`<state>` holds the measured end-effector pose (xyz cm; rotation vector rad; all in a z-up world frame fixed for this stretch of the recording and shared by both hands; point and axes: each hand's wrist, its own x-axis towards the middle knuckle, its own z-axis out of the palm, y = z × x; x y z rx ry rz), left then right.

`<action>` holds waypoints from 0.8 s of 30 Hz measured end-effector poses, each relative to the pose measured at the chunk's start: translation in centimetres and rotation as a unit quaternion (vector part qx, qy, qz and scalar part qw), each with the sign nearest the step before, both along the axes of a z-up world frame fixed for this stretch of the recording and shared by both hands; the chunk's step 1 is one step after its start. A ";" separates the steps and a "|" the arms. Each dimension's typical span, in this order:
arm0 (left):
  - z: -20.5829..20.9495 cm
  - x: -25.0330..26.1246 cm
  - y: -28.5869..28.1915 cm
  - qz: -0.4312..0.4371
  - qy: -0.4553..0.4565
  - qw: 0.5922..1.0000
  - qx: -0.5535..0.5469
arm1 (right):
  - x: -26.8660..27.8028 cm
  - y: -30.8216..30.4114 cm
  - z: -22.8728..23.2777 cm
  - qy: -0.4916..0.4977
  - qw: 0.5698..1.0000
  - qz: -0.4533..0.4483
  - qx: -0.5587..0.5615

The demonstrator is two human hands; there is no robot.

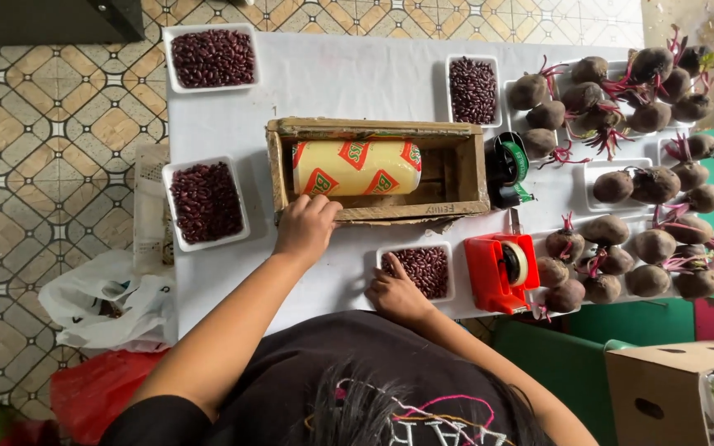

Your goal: Wrapping and sealing small trays of red beans using plastic wrap and a tape dispenser.

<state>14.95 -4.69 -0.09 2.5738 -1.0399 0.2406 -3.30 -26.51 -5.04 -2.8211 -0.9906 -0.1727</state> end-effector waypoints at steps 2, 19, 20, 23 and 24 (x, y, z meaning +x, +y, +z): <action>-0.3 0.2 0.6 -0.007 0.012 1.000 0.002 | 0.6 0.2 2.9 -0.012 0.999 -0.004 0.049; 5.7 -0.4 2.3 -0.009 0.093 0.988 -0.120 | 20.3 -0.6 9.7 -0.205 0.976 -0.056 0.050; 5.5 -0.1 2.1 0.035 0.095 0.984 -0.148 | 20.7 -0.8 9.3 -0.206 0.976 -0.043 0.048; 4.4 1.1 1.2 0.109 0.090 0.977 -0.160 | 21.6 -1.3 8.1 -0.213 0.976 -0.022 0.036; 4.0 1.5 0.9 0.138 0.083 0.977 -0.141 | 21.8 -1.3 7.7 -0.219 0.975 -0.016 0.027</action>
